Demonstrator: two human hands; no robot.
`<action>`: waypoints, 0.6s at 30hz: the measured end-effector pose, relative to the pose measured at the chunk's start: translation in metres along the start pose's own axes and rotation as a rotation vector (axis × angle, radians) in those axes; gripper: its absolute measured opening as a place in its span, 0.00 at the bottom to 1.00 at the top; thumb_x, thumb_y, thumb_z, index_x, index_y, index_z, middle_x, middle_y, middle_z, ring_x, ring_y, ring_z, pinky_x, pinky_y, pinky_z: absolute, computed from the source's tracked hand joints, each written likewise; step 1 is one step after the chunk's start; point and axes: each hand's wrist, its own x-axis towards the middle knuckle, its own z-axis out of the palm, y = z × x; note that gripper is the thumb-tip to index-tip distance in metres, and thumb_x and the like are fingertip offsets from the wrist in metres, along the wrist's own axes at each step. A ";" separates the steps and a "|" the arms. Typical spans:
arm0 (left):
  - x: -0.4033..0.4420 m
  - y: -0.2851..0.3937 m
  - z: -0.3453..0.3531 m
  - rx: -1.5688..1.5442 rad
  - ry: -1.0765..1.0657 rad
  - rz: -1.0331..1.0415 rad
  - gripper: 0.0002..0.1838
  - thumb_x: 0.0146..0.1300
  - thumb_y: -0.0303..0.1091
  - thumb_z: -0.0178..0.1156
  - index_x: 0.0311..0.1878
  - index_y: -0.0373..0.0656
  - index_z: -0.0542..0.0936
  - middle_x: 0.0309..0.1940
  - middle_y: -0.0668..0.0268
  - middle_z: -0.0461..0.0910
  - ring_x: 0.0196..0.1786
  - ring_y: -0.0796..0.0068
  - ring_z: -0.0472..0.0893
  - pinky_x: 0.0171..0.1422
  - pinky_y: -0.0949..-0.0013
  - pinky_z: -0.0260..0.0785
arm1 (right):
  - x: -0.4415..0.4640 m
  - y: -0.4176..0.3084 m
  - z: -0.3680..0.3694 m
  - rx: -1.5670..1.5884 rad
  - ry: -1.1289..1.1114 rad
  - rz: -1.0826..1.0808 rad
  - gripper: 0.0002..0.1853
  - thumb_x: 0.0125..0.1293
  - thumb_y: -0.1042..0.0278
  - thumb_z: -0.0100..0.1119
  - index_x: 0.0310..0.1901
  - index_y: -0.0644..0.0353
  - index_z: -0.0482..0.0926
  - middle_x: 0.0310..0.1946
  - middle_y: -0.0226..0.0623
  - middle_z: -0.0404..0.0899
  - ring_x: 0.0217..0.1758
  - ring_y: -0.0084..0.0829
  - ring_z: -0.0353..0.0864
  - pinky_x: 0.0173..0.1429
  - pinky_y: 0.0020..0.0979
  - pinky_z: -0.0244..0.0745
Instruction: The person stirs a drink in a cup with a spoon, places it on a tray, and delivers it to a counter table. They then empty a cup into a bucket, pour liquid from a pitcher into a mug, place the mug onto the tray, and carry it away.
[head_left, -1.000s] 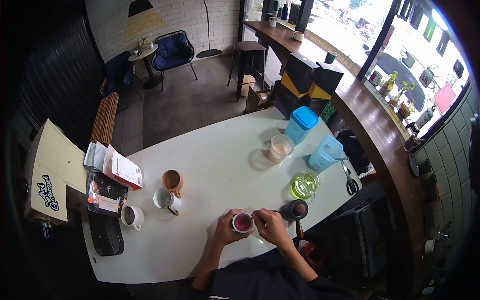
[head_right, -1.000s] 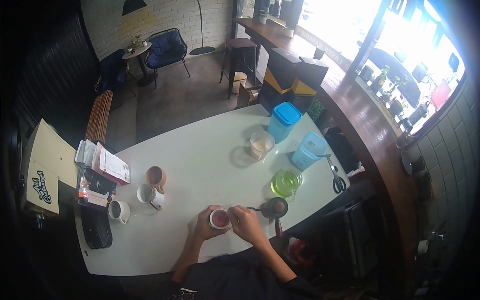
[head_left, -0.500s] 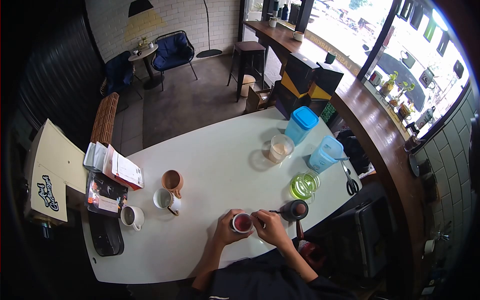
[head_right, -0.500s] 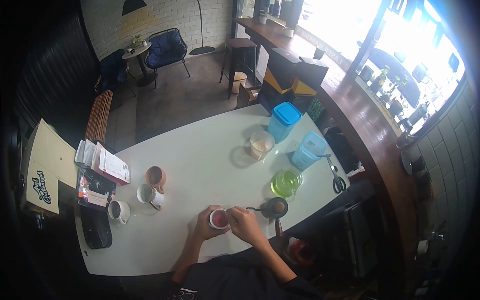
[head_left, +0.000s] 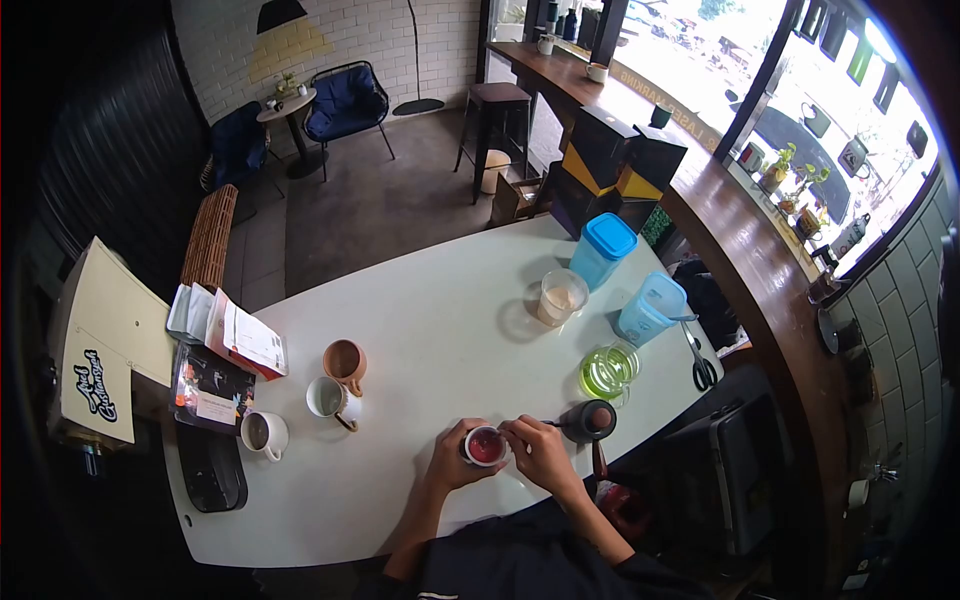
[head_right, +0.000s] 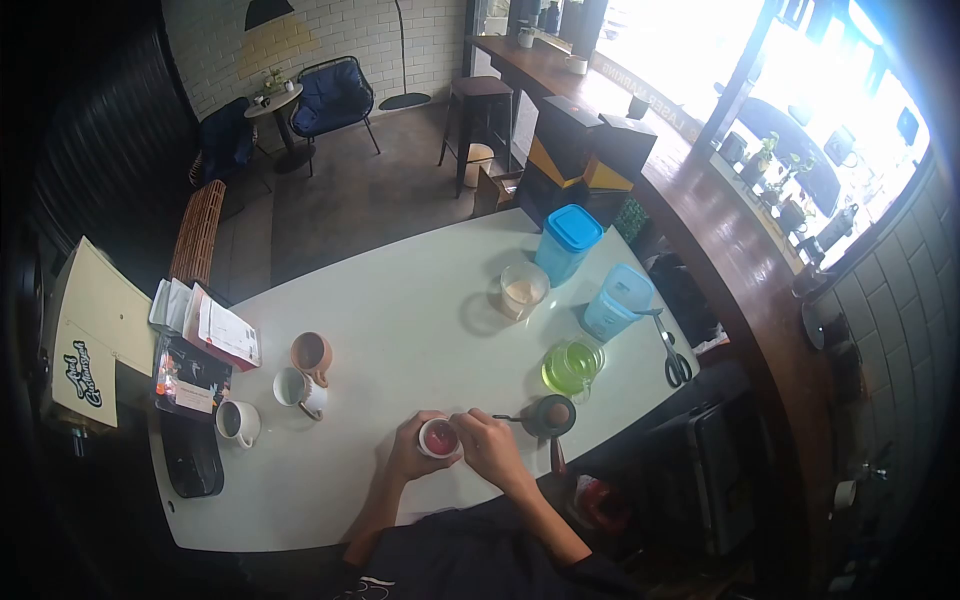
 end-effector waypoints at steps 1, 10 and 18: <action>-0.001 -0.001 0.000 0.005 -0.002 -0.005 0.38 0.36 0.42 0.85 0.50 0.44 0.75 0.44 0.61 0.84 0.45 0.58 0.86 0.50 0.59 0.79 | 0.000 0.000 0.000 0.000 0.000 0.001 0.05 0.64 0.78 0.61 0.41 0.65 0.84 0.30 0.45 0.81 0.30 0.47 0.82 0.35 0.38 0.76; -0.002 -0.002 0.002 0.012 0.003 -0.031 0.37 0.36 0.42 0.85 0.50 0.45 0.76 0.44 0.62 0.84 0.45 0.58 0.85 0.49 0.59 0.79 | 0.001 -0.003 0.000 -0.027 -0.063 -0.028 0.06 0.64 0.78 0.60 0.41 0.66 0.84 0.31 0.44 0.81 0.30 0.45 0.82 0.36 0.38 0.76; -0.001 -0.001 0.001 0.017 0.006 -0.024 0.37 0.36 0.42 0.85 0.50 0.45 0.76 0.43 0.62 0.84 0.44 0.58 0.86 0.49 0.59 0.79 | 0.002 -0.007 0.000 0.031 -0.117 0.014 0.08 0.66 0.73 0.59 0.43 0.64 0.83 0.34 0.46 0.81 0.37 0.51 0.83 0.41 0.45 0.78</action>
